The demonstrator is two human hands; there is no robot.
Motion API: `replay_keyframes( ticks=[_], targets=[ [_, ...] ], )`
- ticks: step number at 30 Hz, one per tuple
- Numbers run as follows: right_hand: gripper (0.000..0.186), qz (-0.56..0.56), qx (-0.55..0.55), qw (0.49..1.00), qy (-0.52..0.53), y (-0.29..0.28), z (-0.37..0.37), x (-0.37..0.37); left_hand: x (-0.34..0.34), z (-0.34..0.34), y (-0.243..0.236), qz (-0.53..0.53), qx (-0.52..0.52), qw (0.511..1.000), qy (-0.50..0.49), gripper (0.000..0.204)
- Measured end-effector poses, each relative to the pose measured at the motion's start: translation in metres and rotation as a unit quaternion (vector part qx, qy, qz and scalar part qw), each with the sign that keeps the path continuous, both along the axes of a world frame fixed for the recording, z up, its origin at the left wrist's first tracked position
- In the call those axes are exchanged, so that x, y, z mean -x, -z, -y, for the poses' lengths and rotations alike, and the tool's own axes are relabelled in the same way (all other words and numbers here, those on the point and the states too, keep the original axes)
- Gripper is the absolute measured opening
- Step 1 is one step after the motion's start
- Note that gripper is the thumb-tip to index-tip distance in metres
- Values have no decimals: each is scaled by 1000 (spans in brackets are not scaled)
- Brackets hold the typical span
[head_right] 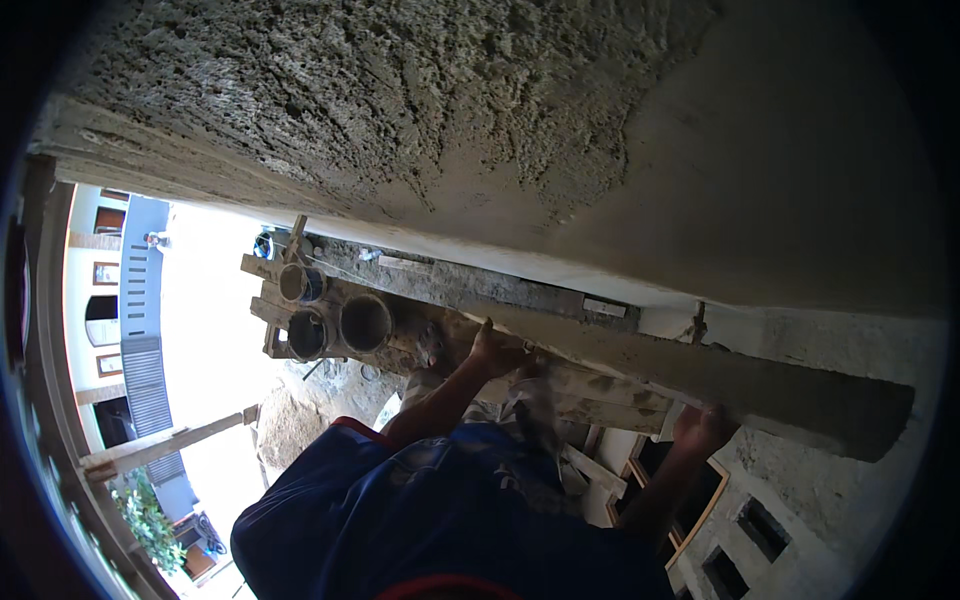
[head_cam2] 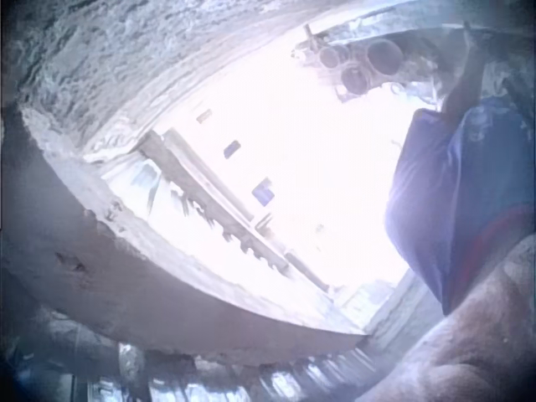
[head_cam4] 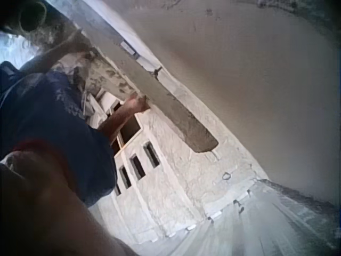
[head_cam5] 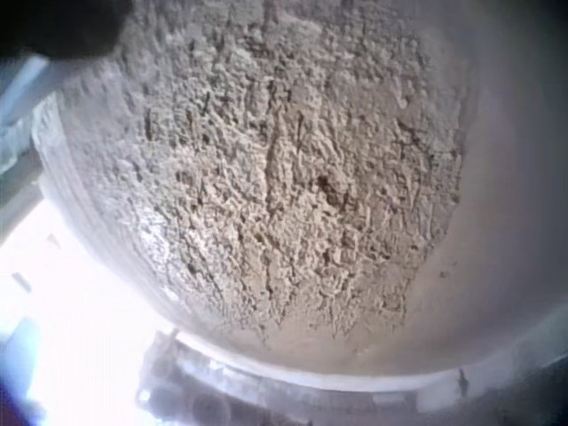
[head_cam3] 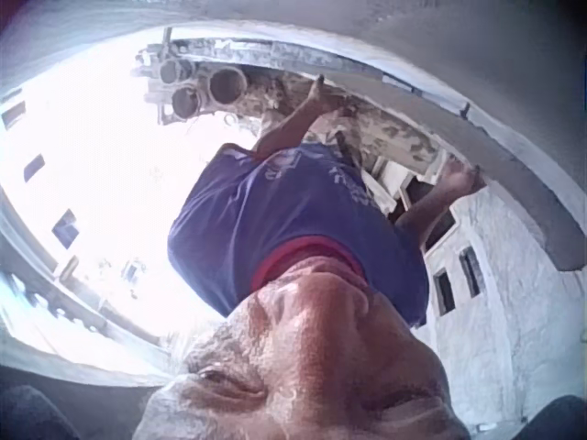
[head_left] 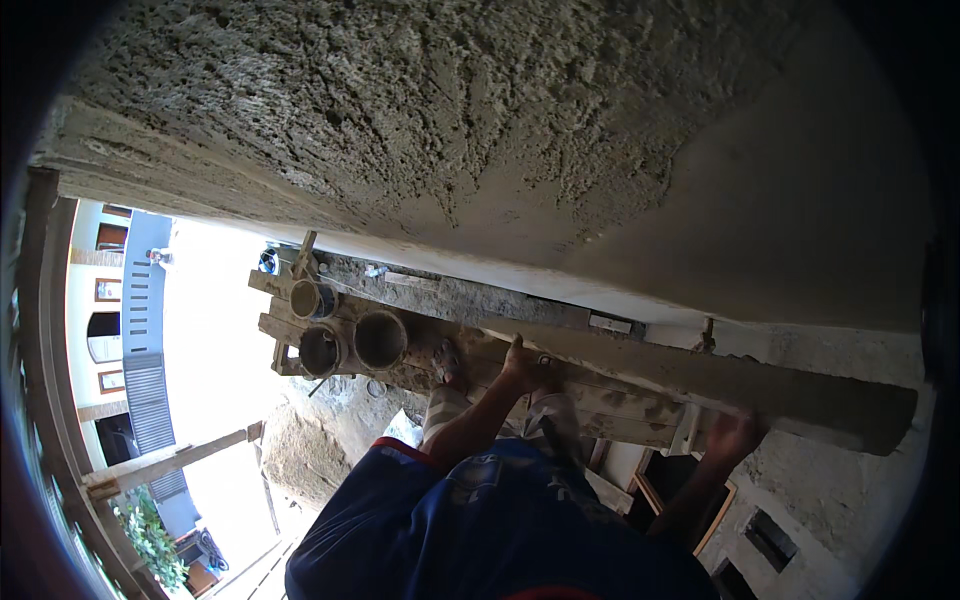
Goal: The person applies wet plaster from a bucket onto a wall using a trowel and then smooths it using a long wooden leveling board.
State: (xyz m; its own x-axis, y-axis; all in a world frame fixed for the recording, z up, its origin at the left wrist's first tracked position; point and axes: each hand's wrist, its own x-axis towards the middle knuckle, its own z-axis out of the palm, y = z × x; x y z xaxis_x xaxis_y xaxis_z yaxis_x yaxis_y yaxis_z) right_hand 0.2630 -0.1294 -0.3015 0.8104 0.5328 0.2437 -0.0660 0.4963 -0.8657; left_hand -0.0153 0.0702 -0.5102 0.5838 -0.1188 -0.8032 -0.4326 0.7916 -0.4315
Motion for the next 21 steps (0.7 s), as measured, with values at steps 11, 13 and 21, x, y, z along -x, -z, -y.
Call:
replay_keyframes(
  ticks=[11,13,21],
  targets=[
    [55,-186,166,964,96,41,-83,48,70,-65,58,-125,-222,918,-304,37],
    [50,-252,348,880,201,81,-90,42,80,-74,91,-71,-222,907,-349,35],
    [47,-248,337,908,-17,334,-116,11,92,-146,348,-279,-237,908,-204,51]
  ],
)
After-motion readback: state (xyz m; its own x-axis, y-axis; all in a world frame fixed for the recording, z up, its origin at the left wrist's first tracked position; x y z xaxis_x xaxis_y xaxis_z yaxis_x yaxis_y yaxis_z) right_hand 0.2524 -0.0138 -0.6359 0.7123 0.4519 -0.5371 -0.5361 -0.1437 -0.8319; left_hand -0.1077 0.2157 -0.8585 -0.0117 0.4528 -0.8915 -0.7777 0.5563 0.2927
